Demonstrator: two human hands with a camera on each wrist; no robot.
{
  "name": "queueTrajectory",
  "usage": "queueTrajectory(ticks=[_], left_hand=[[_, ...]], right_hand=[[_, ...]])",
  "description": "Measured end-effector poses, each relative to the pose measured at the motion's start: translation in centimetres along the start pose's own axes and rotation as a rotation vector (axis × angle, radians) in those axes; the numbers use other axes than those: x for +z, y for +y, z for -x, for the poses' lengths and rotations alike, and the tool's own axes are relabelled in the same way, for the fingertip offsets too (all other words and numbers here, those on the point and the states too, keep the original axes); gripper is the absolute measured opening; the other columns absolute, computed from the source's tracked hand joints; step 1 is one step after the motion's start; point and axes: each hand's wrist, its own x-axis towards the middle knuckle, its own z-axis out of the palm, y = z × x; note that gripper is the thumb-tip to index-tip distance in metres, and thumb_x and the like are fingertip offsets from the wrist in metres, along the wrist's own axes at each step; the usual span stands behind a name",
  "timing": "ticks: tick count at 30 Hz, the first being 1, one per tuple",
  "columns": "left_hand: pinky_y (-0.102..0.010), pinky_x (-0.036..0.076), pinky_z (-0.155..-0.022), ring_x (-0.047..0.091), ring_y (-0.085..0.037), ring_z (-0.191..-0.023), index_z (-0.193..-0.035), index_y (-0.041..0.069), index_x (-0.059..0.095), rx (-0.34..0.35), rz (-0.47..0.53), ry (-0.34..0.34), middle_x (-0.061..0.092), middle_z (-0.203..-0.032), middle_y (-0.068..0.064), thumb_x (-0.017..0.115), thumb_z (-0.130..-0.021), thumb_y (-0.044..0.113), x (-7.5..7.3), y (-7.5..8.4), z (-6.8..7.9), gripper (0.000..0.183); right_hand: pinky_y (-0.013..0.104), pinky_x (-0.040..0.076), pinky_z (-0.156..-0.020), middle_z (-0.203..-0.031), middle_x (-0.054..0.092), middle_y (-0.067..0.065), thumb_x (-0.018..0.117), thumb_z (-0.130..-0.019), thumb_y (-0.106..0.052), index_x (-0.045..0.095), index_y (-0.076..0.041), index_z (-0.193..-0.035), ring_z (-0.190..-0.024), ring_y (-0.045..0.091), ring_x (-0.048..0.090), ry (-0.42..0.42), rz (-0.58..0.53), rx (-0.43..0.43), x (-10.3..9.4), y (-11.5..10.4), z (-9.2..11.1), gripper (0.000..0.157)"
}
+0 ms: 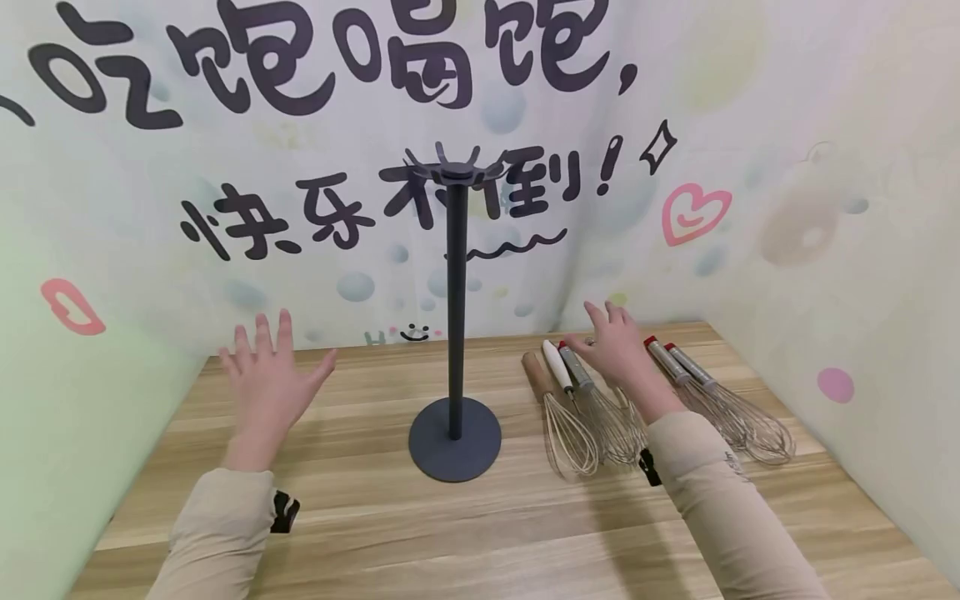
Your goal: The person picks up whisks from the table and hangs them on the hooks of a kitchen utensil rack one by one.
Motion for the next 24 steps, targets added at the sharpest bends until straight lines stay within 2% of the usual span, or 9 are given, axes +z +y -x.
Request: queueTrajectory(ticks=[3,6,12,15,20,24], left_hand=[[-0.071,0.003,-0.112,0.008,-0.056,-0.14,-0.152,0.002,0.012,0.003,0.047,0.008,0.015,-0.153,-0.033,0.044,-0.092,0.059,-0.3,1.3,-0.1,0.089],[-0.069,0.006,-0.113,0.013,-0.055,-0.14,-0.151,0.001,0.017,0.023,0.115,0.037,0.021,-0.152,-0.032,0.047,-0.092,0.054,-0.6,2.7,-0.2,0.085],[-0.064,0.015,-0.115,0.023,-0.051,-0.139,-0.147,-0.003,0.027,0.11,0.279,0.113,0.031,-0.149,-0.03,0.054,-0.092,0.041,-0.8,5.1,-0.2,0.075],[-0.059,0.019,-0.116,0.027,-0.049,-0.138,-0.146,-0.003,0.031,0.14,0.356,0.132,0.035,-0.149,-0.027,0.054,-0.093,0.036,-0.9,6.1,-0.1,0.07],[-0.056,0.025,-0.116,0.032,-0.045,-0.138,-0.146,0.0,0.034,0.163,0.45,0.115,0.038,-0.148,-0.024,0.053,-0.094,0.034,-1.1,7.5,0.0,0.065],[-0.054,0.027,-0.116,0.036,-0.041,-0.137,-0.145,0.002,0.037,0.192,0.528,0.102,0.041,-0.147,-0.023,0.054,-0.095,0.031,-1.1,8.4,0.2,0.06]], right_hand=[[0.066,0.032,-0.107,-0.151,0.021,0.034,0.05,-0.096,-0.041,0.023,-0.002,-0.15,-0.137,0.052,0.025,-0.041,-0.092,0.027,0.4,-0.6,-0.2,0.072],[0.062,0.037,-0.105,-0.147,0.03,0.034,0.051,-0.097,-0.036,0.027,0.001,-0.148,-0.134,0.05,0.033,-0.072,-0.157,0.043,1.0,-1.1,-0.6,0.068],[0.056,0.039,-0.106,-0.146,0.036,0.031,0.048,-0.099,-0.033,0.027,0.004,-0.147,-0.132,0.046,0.039,-0.192,-0.288,0.074,2.1,-1.6,-1.1,0.064],[0.055,0.04,-0.106,-0.145,0.037,0.031,0.049,-0.098,-0.03,0.028,0.005,-0.146,-0.131,0.046,0.041,-0.222,-0.338,0.074,2.6,-1.6,-1.2,0.063],[0.052,0.044,-0.102,-0.137,0.047,0.032,0.052,-0.097,-0.024,0.033,0.006,-0.144,-0.125,0.044,0.048,-0.223,-0.378,0.069,3.2,-1.8,-1.2,0.059],[0.051,0.046,-0.099,-0.132,0.049,0.033,0.053,-0.095,-0.015,0.037,0.008,-0.14,-0.122,0.044,0.05,-0.237,-0.464,0.082,3.6,-2.0,-1.0,0.053]])
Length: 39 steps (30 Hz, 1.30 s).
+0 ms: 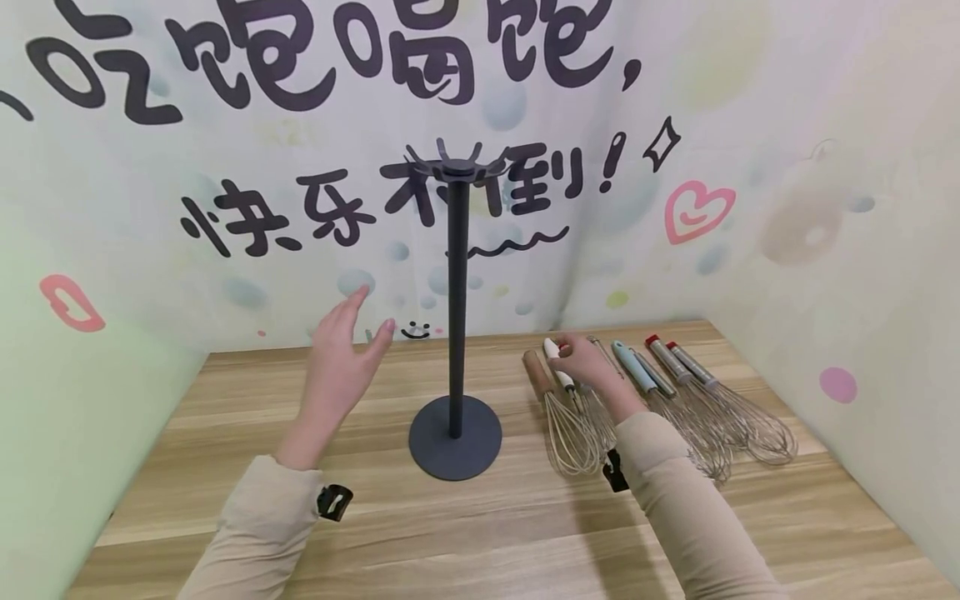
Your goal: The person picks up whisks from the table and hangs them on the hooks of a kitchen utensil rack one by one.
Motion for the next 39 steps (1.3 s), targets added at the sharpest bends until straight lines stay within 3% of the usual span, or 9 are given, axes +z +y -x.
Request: queueTrajectory(ticks=[7,14,15,20,21,25,31,38,39], left_hand=[[-0.047,0.037,-0.111,0.048,-0.033,-0.13,-0.138,0.003,0.048,0.062,0.144,0.004,0.054,-0.138,-0.018,0.057,-0.094,0.02,0.9,0.6,0.2,0.048],[-0.043,0.045,-0.106,0.054,-0.029,-0.126,-0.137,0.005,0.05,0.04,0.323,-0.082,0.058,-0.134,-0.016,0.06,-0.094,0.015,1.7,1.5,0.1,0.046],[-0.042,0.045,-0.107,0.054,-0.028,-0.126,-0.138,0.006,0.049,0.031,0.341,-0.102,0.058,-0.134,-0.016,0.06,-0.094,0.016,1.8,1.6,0.0,0.047],[-0.038,0.044,-0.108,0.053,-0.027,-0.128,-0.141,0.01,0.045,-0.007,0.409,-0.186,0.056,-0.137,-0.014,0.06,-0.094,0.016,2.1,2.2,0.1,0.05],[-0.038,0.044,-0.108,0.052,-0.026,-0.128,-0.142,0.01,0.045,-0.012,0.421,-0.199,0.055,-0.137,-0.014,0.06,-0.094,0.015,2.2,2.3,0.1,0.05],[-0.04,0.044,-0.108,0.051,-0.028,-0.129,-0.143,0.009,0.041,-0.019,0.457,-0.225,0.053,-0.139,-0.015,0.059,-0.092,0.009,2.4,2.5,0.2,0.054],[-0.045,0.045,-0.106,0.053,-0.034,-0.126,-0.143,0.003,0.039,0.01,0.494,-0.227,0.052,-0.137,-0.022,0.057,-0.089,-0.001,2.9,2.7,0.1,0.057],[-0.046,0.045,-0.105,0.053,-0.037,-0.125,-0.143,0.002,0.039,0.002,0.515,-0.241,0.052,-0.137,-0.023,0.059,-0.087,-0.003,3.2,2.8,0.1,0.06],[-0.046,0.045,-0.105,0.052,-0.036,-0.126,-0.143,0.002,0.038,0.0,0.517,-0.243,0.052,-0.137,-0.023,0.059,-0.087,-0.004,3.2,2.8,0.1,0.06]], right_hand=[[0.048,0.049,-0.098,-0.131,0.05,0.034,0.053,-0.092,-0.003,0.035,0.01,-0.141,-0.122,0.044,0.051,-0.048,-0.113,0.007,1.3,1.8,-1.3,0.053],[0.035,0.057,-0.074,-0.113,0.066,0.024,0.06,-0.078,0.001,0.049,0.004,-0.133,-0.102,0.031,0.065,-0.055,-0.133,-0.132,3.6,9.7,-8.0,0.057],[0.034,0.056,-0.072,-0.113,0.066,0.023,0.059,-0.075,0.002,0.05,0.002,-0.133,-0.102,0.03,0.065,-0.054,-0.123,-0.123,3.7,9.7,-8.0,0.058],[0.027,0.049,-0.071,-0.129,0.056,0.026,0.048,-0.072,0.009,0.044,0.001,-0.139,-0.118,0.036,0.055,-0.07,-0.092,0.016,3.1,5.0,-3.8,0.067],[0.027,0.046,-0.071,-0.13,0.053,0.028,0.046,-0.073,0.01,0.04,0.003,-0.141,-0.117,0.038,0.053,-0.084,-0.093,0.064,2.8,3.5,-2.5,0.068],[0.021,0.038,-0.067,-0.122,0.052,0.028,0.045,-0.078,0.012,0.034,0.007,-0.143,-0.105,0.031,0.051,-0.112,-0.123,0.089,2.7,1.8,-0.9,0.066],[0.021,0.04,-0.072,-0.137,0.043,0.033,0.044,-0.08,0.012,0.031,0.009,-0.143,-0.126,0.038,0.045,-0.121,-0.122,0.087,3.1,2.0,-1.1,0.065],[0.025,0.048,-0.076,-0.129,0.052,0.033,0.05,-0.082,0.007,0.038,0.01,-0.139,-0.117,0.038,0.052,-0.064,-0.122,0.082,4.2,2.6,-1.7,0.058],[0.026,0.049,-0.076,-0.126,0.054,0.032,0.053,-0.083,0.004,0.04,0.007,-0.139,-0.114,0.037,0.055,-0.052,-0.131,0.071,5.1,4.8,-3.7,0.058]])
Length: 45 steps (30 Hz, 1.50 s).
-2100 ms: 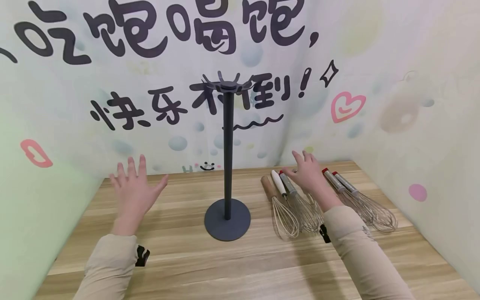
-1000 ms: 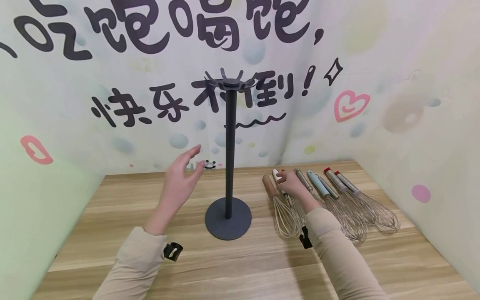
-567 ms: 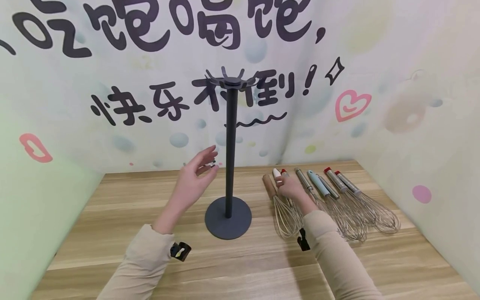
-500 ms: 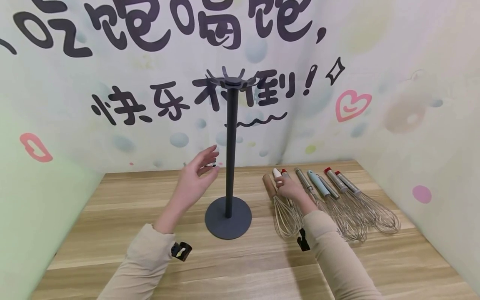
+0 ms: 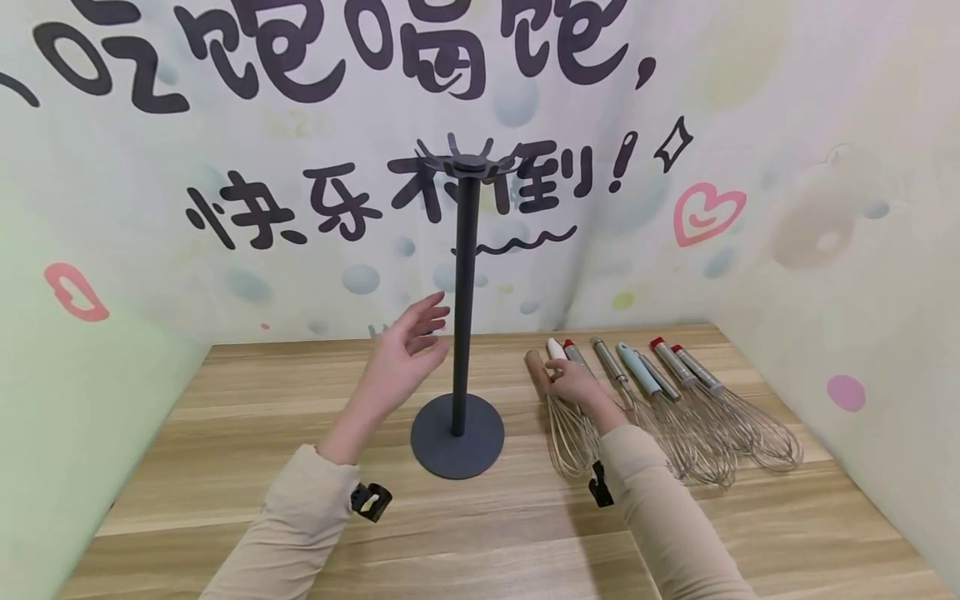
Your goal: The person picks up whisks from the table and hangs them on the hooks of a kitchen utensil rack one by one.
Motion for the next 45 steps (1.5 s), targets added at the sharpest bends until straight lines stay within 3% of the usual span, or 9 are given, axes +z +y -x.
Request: queueTrajectory(ticks=[2,6,9,13,22,26,32,40,45], left_hand=[[-0.047,0.045,-0.105,0.052,-0.037,-0.126,-0.144,0.002,0.038,-0.006,-0.001,-0.004,0.052,-0.137,-0.023,0.059,-0.087,-0.003,0.1,0.0,0.0,0.061],[-0.046,0.046,-0.105,0.052,-0.036,-0.126,-0.144,0.002,0.038,-0.013,-0.007,-0.008,0.052,-0.137,-0.022,0.06,-0.087,-0.003,0.2,0.1,-0.1,0.061],[-0.046,0.046,-0.104,0.052,-0.035,-0.126,-0.144,0.003,0.039,-0.02,-0.006,-0.005,0.052,-0.137,-0.022,0.06,-0.087,-0.002,0.3,0.1,-0.2,0.061],[-0.045,0.046,-0.104,0.053,-0.034,-0.125,-0.143,0.005,0.039,-0.042,-0.001,0.005,0.053,-0.136,-0.021,0.061,-0.087,-0.002,0.4,0.0,-0.3,0.061],[-0.044,0.048,-0.103,0.054,-0.034,-0.124,-0.143,0.005,0.041,-0.04,0.021,0.008,0.054,-0.134,-0.021,0.063,-0.087,0.0,0.7,0.1,-0.5,0.06],[-0.044,0.048,-0.102,0.055,-0.035,-0.123,-0.143,0.006,0.041,-0.032,0.015,0.008,0.055,-0.134,-0.021,0.063,-0.087,0.0,0.8,0.2,-0.6,0.06],[-0.044,0.048,-0.102,0.054,-0.034,-0.124,-0.144,0.007,0.041,-0.042,0.008,0.005,0.055,-0.134,-0.019,0.063,-0.088,0.001,0.8,0.2,-0.6,0.06],[-0.043,0.049,-0.102,0.055,-0.032,-0.123,-0.143,0.009,0.041,-0.054,0.01,0.011,0.055,-0.134,-0.019,0.063,-0.088,0.001,0.9,0.2,-0.7,0.06],[-0.043,0.049,-0.101,0.055,-0.032,-0.123,-0.143,0.009,0.042,-0.052,0.01,0.013,0.055,-0.133,-0.019,0.063,-0.088,0.002,1.0,0.4,-0.8,0.06]], right_hand=[[0.027,0.052,-0.075,-0.12,0.059,0.028,0.058,-0.083,-0.001,0.044,0.004,-0.137,-0.107,0.032,0.059,0.005,-0.003,-0.077,0.4,2.0,-1.6,0.057],[0.037,0.055,-0.08,-0.118,0.06,0.027,0.063,-0.084,-0.006,0.047,0.004,-0.135,-0.105,0.033,0.061,0.007,0.005,-0.087,0.8,2.6,-2.3,0.055],[0.043,0.053,-0.089,-0.124,0.055,0.034,0.058,-0.086,0.0,0.042,0.011,-0.135,-0.113,0.042,0.055,0.006,0.039,-0.028,0.3,-1.7,1.6,0.053],[0.044,0.052,-0.093,-0.123,0.055,0.035,0.058,-0.086,-0.001,0.042,0.014,-0.133,-0.115,0.044,0.055,0.028,0.048,-0.026,0.4,-2.4,2.2,0.051],[0.036,0.054,-0.084,-0.108,0.067,0.022,0.074,-0.081,-0.021,0.056,0.004,-0.123,-0.097,0.029,0.066,0.089,0.061,-0.029,1.2,2.3,-2.8,0.052],[0.045,0.051,-0.092,-0.118,0.061,0.028,0.069,-0.084,-0.012,0.052,0.008,-0.126,-0.107,0.036,0.062,0.102,0.042,0.06,1.2,-0.3,-0.4,0.05],[0.045,0.048,-0.096,-0.128,0.054,0.03,0.062,-0.089,-0.01,0.049,0.009,-0.128,-0.114,0.038,0.056,0.119,0.043,0.081,1.2,-2.4,2.2,0.046],[0.043,0.049,-0.096,-0.13,0.052,0.031,0.059,-0.089,-0.007,0.047,0.011,-0.131,-0.116,0.038,0.055,0.1,-0.088,0.08,0.6,-3.3,2.5,0.047],[0.037,0.054,-0.086,-0.123,0.056,0.025,0.067,-0.085,-0.012,0.053,0.008,-0.128,-0.106,0.031,0.058,0.055,-0.249,0.004,0.0,-1.3,0.1,0.049]])
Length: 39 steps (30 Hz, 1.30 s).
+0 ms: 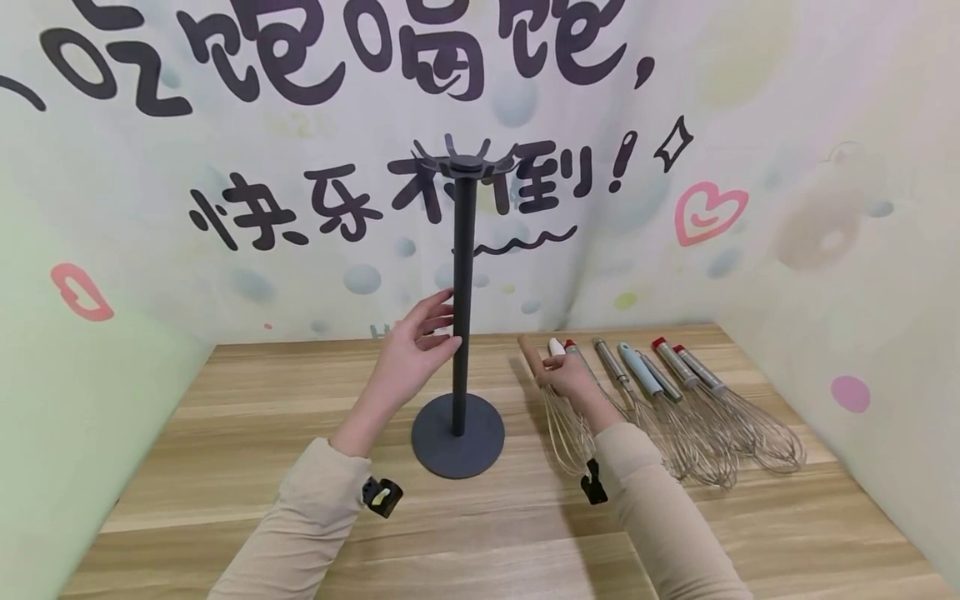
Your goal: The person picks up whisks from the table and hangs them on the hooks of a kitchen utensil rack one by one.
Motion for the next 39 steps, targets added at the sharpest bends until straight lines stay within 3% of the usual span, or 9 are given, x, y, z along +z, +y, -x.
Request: queueTrajectory(ticks=[4,7,9,11,13,16,26,31,39], left_hand=[[-0.044,0.049,-0.102,0.055,-0.032,-0.123,-0.143,0.01,0.042,0.001,0.0,0.003,0.055,-0.134,-0.019,0.064,-0.088,0.003,0.0,0.2,0.0,0.06],[-0.044,0.048,-0.103,0.054,-0.031,-0.124,-0.143,0.01,0.042,-0.003,0.004,0.004,0.054,-0.135,-0.018,0.064,-0.088,0.003,0.1,0.2,-0.1,0.06],[-0.044,0.048,-0.103,0.054,-0.031,-0.124,-0.143,0.01,0.042,-0.002,0.011,0.002,0.054,-0.135,-0.017,0.064,-0.088,0.003,0.1,0.2,-0.1,0.06],[-0.044,0.048,-0.103,0.054,-0.031,-0.124,-0.143,0.01,0.042,0.002,0.023,0.001,0.054,-0.135,-0.017,0.064,-0.088,0.004,0.2,0.2,-0.1,0.06],[-0.044,0.048,-0.102,0.054,-0.031,-0.124,-0.143,0.01,0.042,0.009,0.03,0.001,0.054,-0.135,-0.017,0.064,-0.089,0.004,0.2,0.2,-0.2,0.059],[-0.043,0.048,-0.103,0.054,-0.03,-0.124,-0.143,0.01,0.042,0.018,0.036,0.003,0.054,-0.135,-0.018,0.064,-0.089,0.006,0.3,0.2,-0.3,0.058],[-0.04,0.048,-0.103,0.055,-0.03,-0.122,-0.141,0.009,0.044,0.032,0.059,0.035,0.055,-0.131,-0.019,0.064,-0.089,0.004,0.4,0.4,-0.7,0.056],[-0.039,0.049,-0.102,0.057,-0.03,-0.12,-0.141,0.008,0.045,0.036,0.061,0.044,0.055,-0.131,-0.018,0.064,-0.089,0.004,0.4,0.5,-0.9,0.055],[-0.041,0.048,-0.104,0.056,-0.029,-0.121,-0.14,0.009,0.045,0.054,0.062,0.052,0.055,-0.131,-0.018,0.06,-0.093,0.013,0.6,0.8,-1.3,0.049]], right_hand=[[0.029,0.053,-0.074,-0.126,0.056,0.023,0.067,-0.085,-0.013,0.052,0.004,-0.131,-0.093,0.022,0.059,-0.023,-0.006,-0.026,-0.7,-0.2,-0.3,0.052],[0.028,0.047,-0.065,-0.135,0.051,0.023,0.06,-0.089,-0.012,0.045,0.002,-0.139,-0.085,0.02,0.055,-0.014,0.062,0.035,-0.9,-2.5,1.7,0.054],[0.025,0.047,-0.064,-0.137,0.05,0.024,0.058,-0.091,-0.013,0.043,0.003,-0.14,-0.086,0.019,0.055,-0.011,0.065,0.026,-1.1,-3.2,2.3,0.054],[0.026,0.05,-0.071,-0.139,0.048,0.024,0.057,-0.092,-0.011,0.041,0.003,-0.141,-0.094,0.023,0.057,-0.006,0.03,0.034,-1.2,-4.1,2.9,0.054],[0.031,0.053,-0.088,-0.141,0.045,0.025,0.056,-0.093,-0.011,0.039,0.004,-0.142,-0.112,0.028,0.057,-0.021,-0.024,0.021,-1.4,-4.5,3.1,0.054],[0.042,0.044,-0.107,-0.144,0.041,0.025,0.055,-0.094,-0.009,0.036,0.003,-0.144,-0.129,0.035,0.047,-0.043,-0.108,0.018,-1.8,-5.2,3.5,0.054],[0.044,0.037,-0.113,-0.146,0.037,0.025,0.053,-0.094,-0.007,0.031,0.002,-0.146,-0.134,0.037,0.042,-0.052,-0.161,-0.026,-2.9,-6.8,3.5,0.057],[0.041,0.039,-0.111,-0.146,0.037,0.024,0.053,-0.094,-0.005,0.03,0.002,-0.147,-0.13,0.033,0.044,-0.041,-0.191,-0.036,-3.3,-7.2,3.3,0.058],[0.022,0.044,-0.09,-0.143,0.039,0.018,0.056,-0.093,-0.004,0.03,-0.004,-0.148,-0.112,0.017,0.049,-0.039,-0.222,-0.031,-3.9,-8.2,3.6,0.061]])
